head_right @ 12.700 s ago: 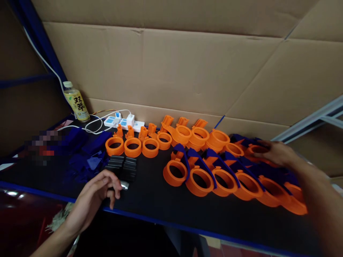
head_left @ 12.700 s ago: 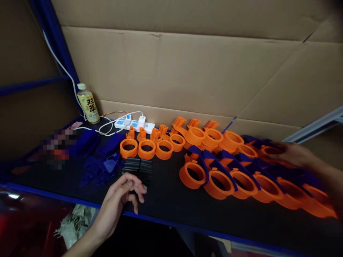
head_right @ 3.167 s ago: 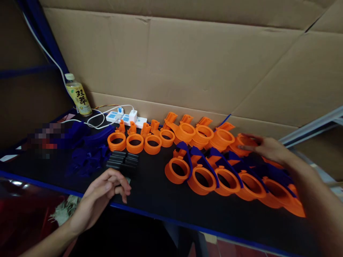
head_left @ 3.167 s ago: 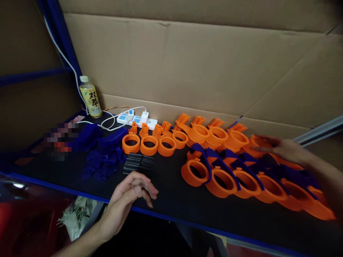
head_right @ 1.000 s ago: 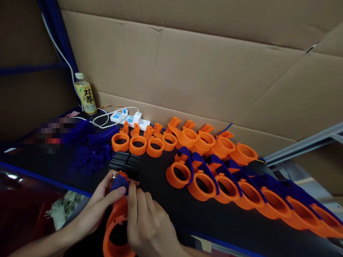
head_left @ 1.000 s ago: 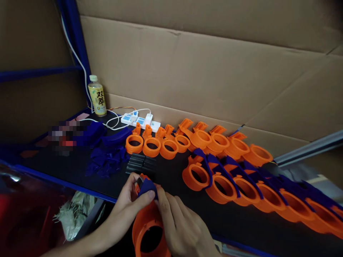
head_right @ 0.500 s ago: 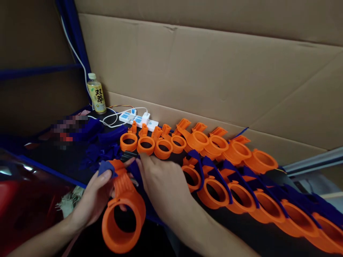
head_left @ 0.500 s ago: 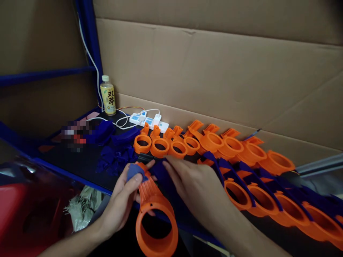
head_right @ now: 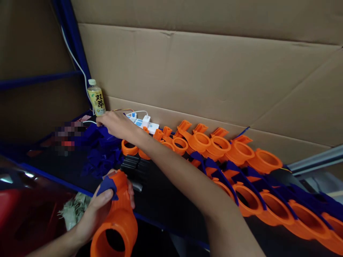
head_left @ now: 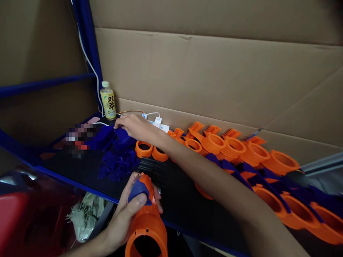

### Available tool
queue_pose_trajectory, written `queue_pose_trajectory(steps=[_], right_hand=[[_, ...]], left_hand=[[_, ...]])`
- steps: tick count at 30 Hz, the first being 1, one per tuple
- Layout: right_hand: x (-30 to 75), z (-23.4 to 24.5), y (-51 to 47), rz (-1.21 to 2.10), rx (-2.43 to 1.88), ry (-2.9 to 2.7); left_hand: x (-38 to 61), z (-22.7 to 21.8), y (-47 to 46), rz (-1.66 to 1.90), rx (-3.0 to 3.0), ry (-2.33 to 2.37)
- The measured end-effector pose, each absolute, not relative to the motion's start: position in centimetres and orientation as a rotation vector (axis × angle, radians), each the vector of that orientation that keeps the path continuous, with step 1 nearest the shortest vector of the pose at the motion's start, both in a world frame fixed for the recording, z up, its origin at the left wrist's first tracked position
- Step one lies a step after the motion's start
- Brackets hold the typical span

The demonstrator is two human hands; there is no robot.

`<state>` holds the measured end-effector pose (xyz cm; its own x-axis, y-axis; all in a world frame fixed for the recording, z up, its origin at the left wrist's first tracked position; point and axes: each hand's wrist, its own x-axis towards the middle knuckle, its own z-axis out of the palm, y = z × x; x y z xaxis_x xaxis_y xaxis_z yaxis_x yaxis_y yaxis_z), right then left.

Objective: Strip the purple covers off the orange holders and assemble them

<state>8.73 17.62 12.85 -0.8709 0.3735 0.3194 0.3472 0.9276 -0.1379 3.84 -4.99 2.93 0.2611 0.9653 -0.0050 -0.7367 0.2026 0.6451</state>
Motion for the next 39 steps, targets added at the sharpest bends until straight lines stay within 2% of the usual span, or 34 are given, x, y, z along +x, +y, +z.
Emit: queue_pose_trajectory(steps=[7, 15, 19, 25, 28, 31, 35, 39], right_hand=[[6.3, 8.9, 20.8, 0.312, -0.694, -2.786], [5.6, 7.8, 21.4, 0.452, -0.722, -2.832], [6.6, 8.9, 20.3, 0.507, -0.734, -2.776], [13.2, 13.7, 12.9, 0.627, -0.646, -2.599], [16.8, 14.8, 7.4, 0.482, -0.659, -2.629], [18.8, 13.8, 3.5, 0.087, -0.701, -2.692], [19.5, 11.0, 1.6, -0.367, -0.650, -2.626], [20.1, 9.3, 1.3, -0.445, -0.594, -2.585]], left_hand=[[3.9, 3.0, -4.7, 1.218, 0.571, 0.463], [3.9, 3.1, -4.4, 1.219, 0.565, 0.505], [3.4, 3.4, -3.6, 1.243, 0.478, 0.531], [2.5, 3.9, -2.4, 1.231, 0.345, 0.534], [2.8, 3.6, -2.2, 1.324, 0.339, 0.598], [3.3, 3.2, -2.3, 1.368, 0.359, 0.662], [3.7, 2.9, -2.7, 1.259, 0.487, 0.679], [4.0, 2.8, -3.1, 1.207, 0.523, 0.698]])
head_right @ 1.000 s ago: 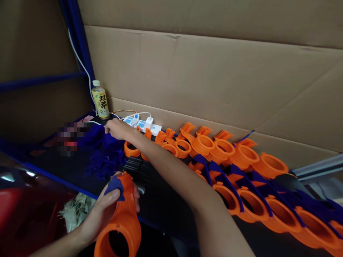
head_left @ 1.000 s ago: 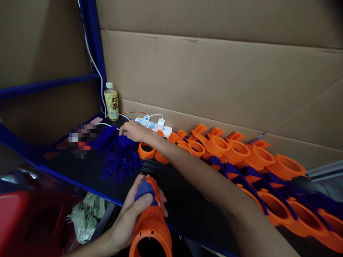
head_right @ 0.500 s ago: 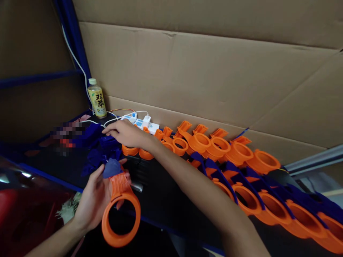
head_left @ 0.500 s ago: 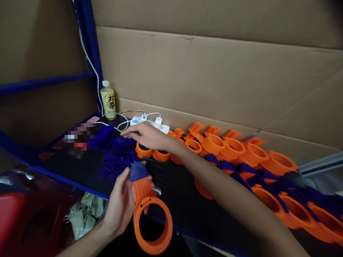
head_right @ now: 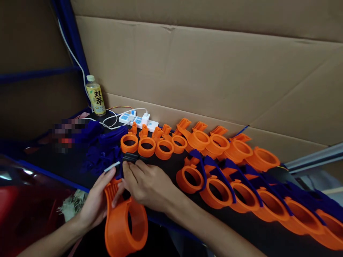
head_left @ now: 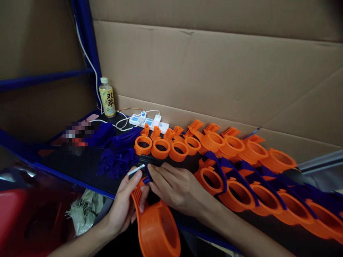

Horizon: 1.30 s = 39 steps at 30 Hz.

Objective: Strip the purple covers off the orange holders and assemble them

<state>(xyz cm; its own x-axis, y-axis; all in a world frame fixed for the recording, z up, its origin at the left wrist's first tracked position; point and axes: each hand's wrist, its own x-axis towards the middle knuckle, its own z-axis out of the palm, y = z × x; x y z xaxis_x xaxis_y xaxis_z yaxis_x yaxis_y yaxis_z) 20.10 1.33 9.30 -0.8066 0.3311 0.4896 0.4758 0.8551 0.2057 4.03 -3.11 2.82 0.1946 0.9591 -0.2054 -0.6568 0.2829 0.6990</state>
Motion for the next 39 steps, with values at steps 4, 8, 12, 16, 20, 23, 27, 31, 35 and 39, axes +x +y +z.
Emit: queue_pose_trajectory(steps=[4, 8, 12, 16, 20, 23, 27, 31, 35, 39], right_hand=[[21.0, 8.7, 0.9, -0.361, -0.666, -2.573], [22.9, 9.3, 1.7, -0.466, -0.625, -2.579], [24.2, 11.3, 3.6, -0.478, -0.953, -2.358], [20.7, 11.6, 5.1, -0.295, -0.991, -2.524], [15.6, 9.8, 7.1, -0.220, -1.018, -2.669], [13.4, 8.4, 8.7, -0.190, -0.965, -2.795], [12.4, 7.3, 9.7, -0.108, -0.983, -2.857], [13.6, 7.9, 9.7, 0.022, -1.027, -2.807], [16.3, 10.6, 8.3, 0.573, -0.956, -2.597], [18.5, 13.0, 6.1, 0.878, -0.817, -2.638]], left_hand=[[4.7, 2.6, -3.5, 1.180, 0.555, 0.733], [4.7, 2.9, -3.7, 1.209, 0.565, 0.724], [3.8, 4.0, -4.2, 1.343, 0.558, 0.749], [4.0, 4.9, -4.9, 1.235, 0.662, 0.666], [4.4, 4.7, -5.1, 1.080, 0.747, 0.690], [4.2, 4.3, -4.6, 1.109, 0.753, 0.696], [3.7, 4.1, -3.9, 1.143, 0.729, 0.744], [3.4, 4.6, -3.6, 1.118, 0.723, 0.820], [2.8, 4.4, -3.1, 1.042, 0.812, 0.884], [2.4, 3.5, -2.6, 1.019, 0.864, 0.939]])
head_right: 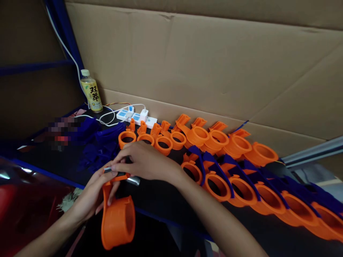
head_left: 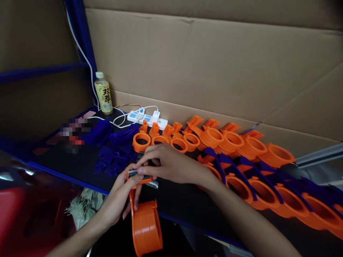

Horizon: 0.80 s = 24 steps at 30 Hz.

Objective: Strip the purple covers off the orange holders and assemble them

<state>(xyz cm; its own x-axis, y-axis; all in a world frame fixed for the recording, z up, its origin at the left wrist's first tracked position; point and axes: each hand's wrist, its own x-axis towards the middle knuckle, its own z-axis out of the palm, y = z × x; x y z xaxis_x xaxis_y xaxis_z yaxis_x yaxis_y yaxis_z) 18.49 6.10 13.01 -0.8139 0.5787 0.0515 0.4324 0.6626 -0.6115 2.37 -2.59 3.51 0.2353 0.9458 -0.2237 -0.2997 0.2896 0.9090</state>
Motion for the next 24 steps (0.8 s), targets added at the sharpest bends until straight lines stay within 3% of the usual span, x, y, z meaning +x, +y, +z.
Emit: queue_pose_trajectory(steps=[7, 12, 18, 24], right_hand=[[21.9, 12.7, 3.1, 0.802, -1.002, -2.472], [22.6, 7.4, 0.4, 0.516, -1.171, -2.435], [20.4, 2.1, -1.1, 0.050, -1.289, -2.560], [21.0, 4.1, -1.0, 0.221, -1.194, -2.356]], left_hand=[[0.3, 3.7, -2.1, 1.007, 0.891, 0.938], [-1.2, 4.2, -1.6, 1.161, 0.667, 0.805], [-0.1, 4.3, -1.4, 1.092, 0.675, 0.777], [0.1, 3.9, -1.5, 1.078, 0.747, 0.834]])
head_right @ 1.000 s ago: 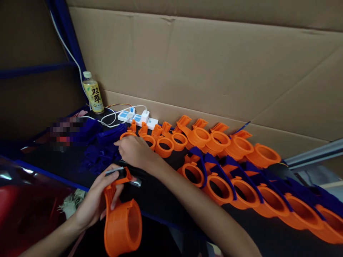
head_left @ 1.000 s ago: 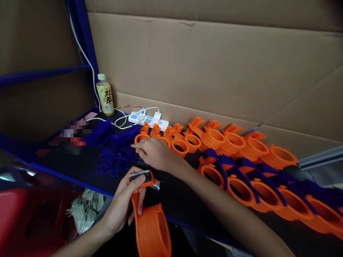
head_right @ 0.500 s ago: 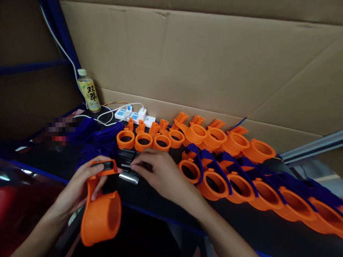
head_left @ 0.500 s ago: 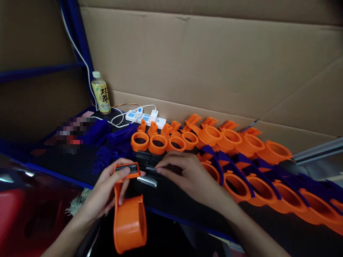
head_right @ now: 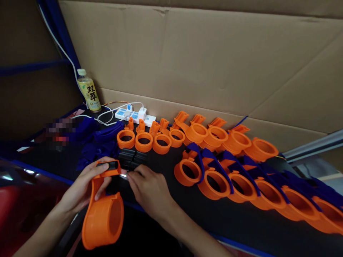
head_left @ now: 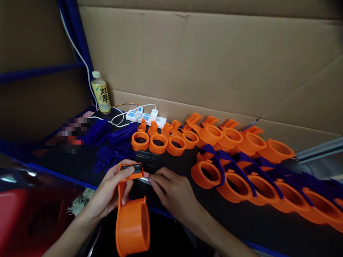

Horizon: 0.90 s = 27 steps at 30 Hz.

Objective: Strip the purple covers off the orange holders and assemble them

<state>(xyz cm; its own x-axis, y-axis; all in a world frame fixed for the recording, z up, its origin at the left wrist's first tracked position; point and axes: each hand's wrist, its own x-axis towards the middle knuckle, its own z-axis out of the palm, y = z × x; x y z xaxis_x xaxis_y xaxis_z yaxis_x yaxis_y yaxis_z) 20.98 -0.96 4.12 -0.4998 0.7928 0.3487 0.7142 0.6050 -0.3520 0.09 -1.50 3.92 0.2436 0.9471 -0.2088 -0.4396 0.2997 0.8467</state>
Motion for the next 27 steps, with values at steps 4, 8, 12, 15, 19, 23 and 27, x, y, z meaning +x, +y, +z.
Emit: queue_pose_trajectory(steps=[4, 8, 12, 15, 19, 23, 27], right_hand=[[21.6, 6.9, -1.0, 0.297, -1.045, -2.225], [21.7, 7.6, -0.9, 0.198, -0.939, -2.319], [22.9, 6.7, 0.4, 0.278, -1.082, -2.116], [24.0, 5.5, 1.8, 0.351, -1.328, -2.050], [24.1, 4.1, 3.0, 0.412, -1.503, -2.085], [23.3, 3.3, 3.3, 0.406, -1.522, -2.077], [22.9, 3.1, 3.4, 0.403, -1.512, -2.068]], left_hand=[[1.2, 3.5, -2.0, 1.011, 0.832, 0.874], [2.3, 3.2, -2.1, 0.947, 0.847, 0.867], [1.5, 3.2, -1.6, 1.029, 0.763, 0.874], [1.0, 3.4, -1.0, 1.123, 0.687, 0.822], [1.4, 3.3, -0.9, 1.092, 0.684, 0.777], [1.9, 3.1, -1.2, 1.065, 0.694, 0.772], [2.0, 3.3, -1.7, 1.046, 0.702, 0.781]])
